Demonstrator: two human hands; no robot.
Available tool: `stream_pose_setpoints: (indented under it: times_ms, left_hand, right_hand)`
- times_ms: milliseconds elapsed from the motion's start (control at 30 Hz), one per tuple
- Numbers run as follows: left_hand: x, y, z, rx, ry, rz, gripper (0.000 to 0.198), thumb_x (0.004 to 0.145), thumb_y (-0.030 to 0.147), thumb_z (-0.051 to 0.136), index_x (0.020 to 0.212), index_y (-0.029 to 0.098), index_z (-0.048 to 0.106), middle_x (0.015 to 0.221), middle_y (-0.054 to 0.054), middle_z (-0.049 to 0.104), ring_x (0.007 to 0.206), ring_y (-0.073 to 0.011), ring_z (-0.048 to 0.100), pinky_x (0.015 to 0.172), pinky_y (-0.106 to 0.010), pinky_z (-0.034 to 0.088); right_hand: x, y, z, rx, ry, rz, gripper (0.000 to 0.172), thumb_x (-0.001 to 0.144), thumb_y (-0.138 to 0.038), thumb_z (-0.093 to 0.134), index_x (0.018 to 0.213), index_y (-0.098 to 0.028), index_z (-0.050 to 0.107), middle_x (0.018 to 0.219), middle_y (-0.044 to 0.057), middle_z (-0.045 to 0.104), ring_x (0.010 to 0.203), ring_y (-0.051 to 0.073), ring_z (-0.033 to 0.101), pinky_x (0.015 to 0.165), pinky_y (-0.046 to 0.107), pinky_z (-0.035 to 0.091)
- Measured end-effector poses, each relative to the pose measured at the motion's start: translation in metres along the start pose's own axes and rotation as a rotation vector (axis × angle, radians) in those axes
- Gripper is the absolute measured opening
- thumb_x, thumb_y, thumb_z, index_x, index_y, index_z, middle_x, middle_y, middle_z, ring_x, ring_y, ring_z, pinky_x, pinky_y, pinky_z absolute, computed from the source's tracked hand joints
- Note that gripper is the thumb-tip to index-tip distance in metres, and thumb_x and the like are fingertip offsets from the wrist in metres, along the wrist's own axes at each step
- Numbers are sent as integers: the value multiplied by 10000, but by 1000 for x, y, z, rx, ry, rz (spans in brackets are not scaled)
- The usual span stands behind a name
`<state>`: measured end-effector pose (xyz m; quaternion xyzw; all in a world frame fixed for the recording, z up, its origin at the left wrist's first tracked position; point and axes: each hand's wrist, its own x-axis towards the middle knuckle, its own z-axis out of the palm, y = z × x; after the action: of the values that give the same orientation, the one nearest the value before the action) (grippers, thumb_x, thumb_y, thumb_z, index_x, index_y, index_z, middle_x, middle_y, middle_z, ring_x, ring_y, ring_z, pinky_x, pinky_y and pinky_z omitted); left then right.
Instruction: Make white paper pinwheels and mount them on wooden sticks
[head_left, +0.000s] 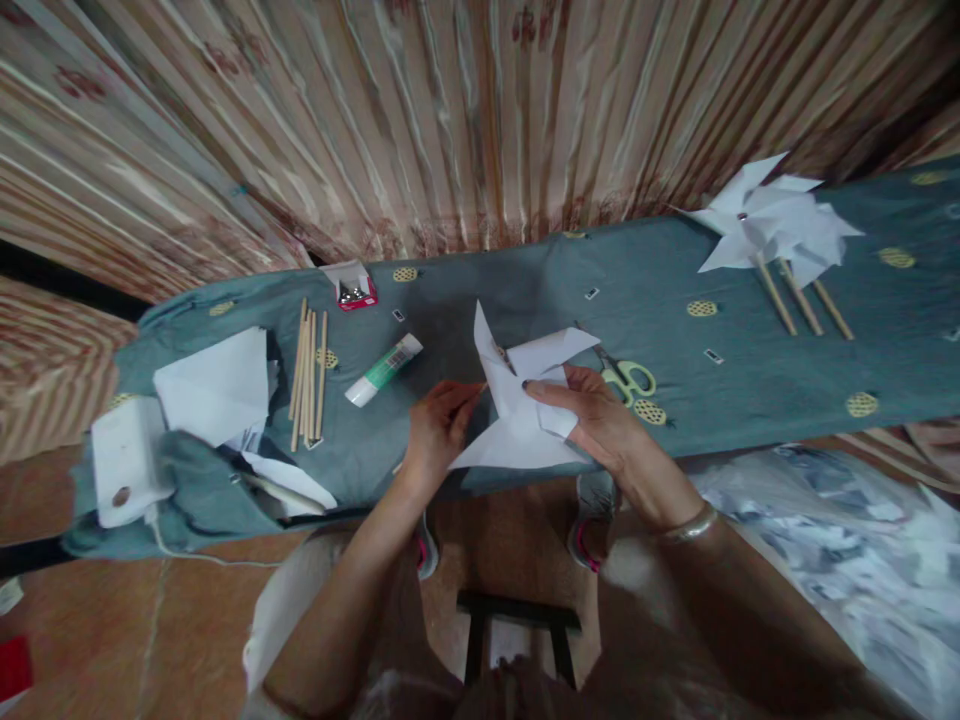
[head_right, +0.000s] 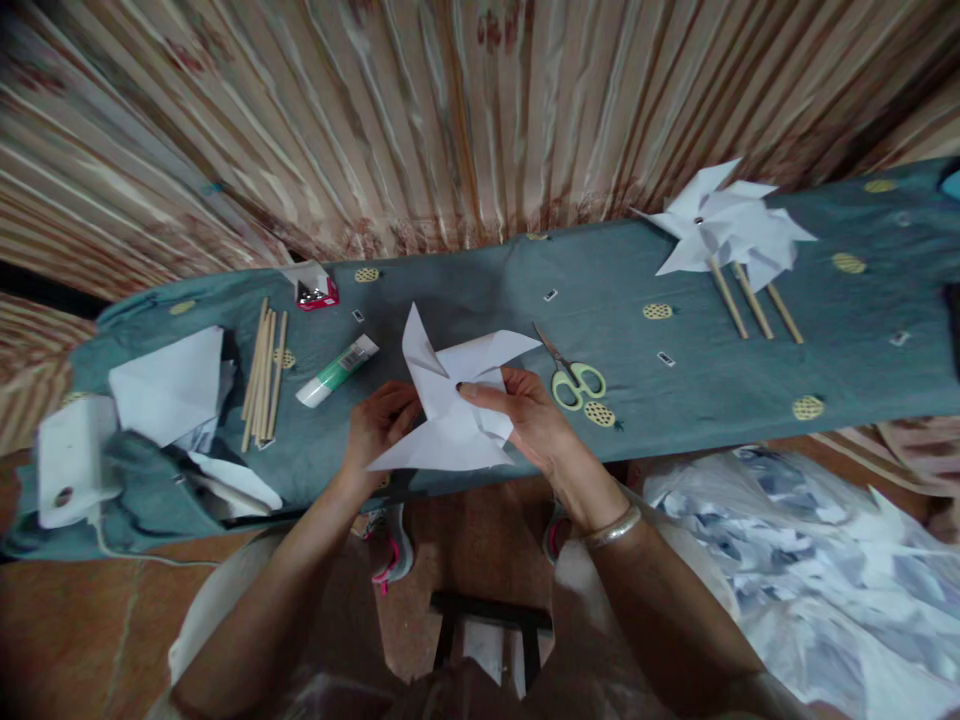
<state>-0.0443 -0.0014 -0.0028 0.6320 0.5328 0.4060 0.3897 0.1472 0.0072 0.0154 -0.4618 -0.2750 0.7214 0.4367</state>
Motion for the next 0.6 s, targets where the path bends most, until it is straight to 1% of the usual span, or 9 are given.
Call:
stream_pose_setpoints:
  times_ms: [100,200,267,300,367,433,467,500,600]
  left_hand:
    - [5,-12,0,108,-48,51,217,868,240,538,827,180,743,844,-78,690,755,-180,620,716,-293,486]
    - [9,-14,3,143,-61,43,210,845,273,556,793,186,740,916,-95,712,902,-222,633,842,-345,489]
    - [10,-10,7,43,-25,-18,205,832,314,578,797,196,743,998,-88,717,1018,-242,617,938,-370,463]
    - [9,-7,9,-71,-12,-72,225,835,353,581,818,199,744,1020,-81,717,1038,-242,615,951,-372,461]
    - [8,-1,15,-390,-24,-217,342,841,488,577,878,191,744,1001,-79,722,997,-239,638,907,-366,488]
    - [6,5,21,-650,-61,-341,491,792,628,600,888,169,745,917,-82,731,897,-234,663,836,-356,511]
    - [5,7,23,-706,-79,-385,524,743,655,648,871,157,749,869,-77,733,848,-228,667,807,-348,515]
    - [5,10,25,-712,-91,-420,522,685,644,718,844,148,752,822,-68,733,802,-219,666,779,-335,514]
    - [4,16,29,-623,-71,-496,443,534,492,877,749,127,750,732,-39,729,689,-185,650,687,-290,501]
  right_hand:
    - [-2,0,-1,-9,-14,15,249,555,-334,876,715,-201,737,667,-6,735,545,124,631,525,241,481]
    - [-1,0,-6,-30,-41,23,263,552,-326,877,751,-208,752,692,-3,744,593,133,652,576,255,506]
    - [0,0,-9,-51,-37,32,258,559,-329,873,751,-208,752,692,-1,744,586,134,646,572,261,504]
    - [1,1,-10,-59,-29,35,258,560,-331,873,751,-209,750,695,-2,745,580,134,642,566,263,501]
    - [2,2,-12,-80,-19,36,270,563,-335,874,771,-215,750,708,-5,746,580,137,640,561,267,501]
    - [3,3,-13,-105,-11,36,288,569,-340,875,801,-221,752,713,-8,744,567,137,632,540,265,490]
    - [3,3,-13,-117,-9,38,294,568,-341,876,806,-222,752,708,-9,741,555,135,624,524,262,481]
    - [3,3,-12,-126,-7,40,295,564,-341,878,803,-220,752,702,-9,737,542,132,616,508,258,470]
    - [3,5,-11,-142,1,50,296,541,-338,885,769,-207,749,688,-11,729,527,125,602,494,251,455]
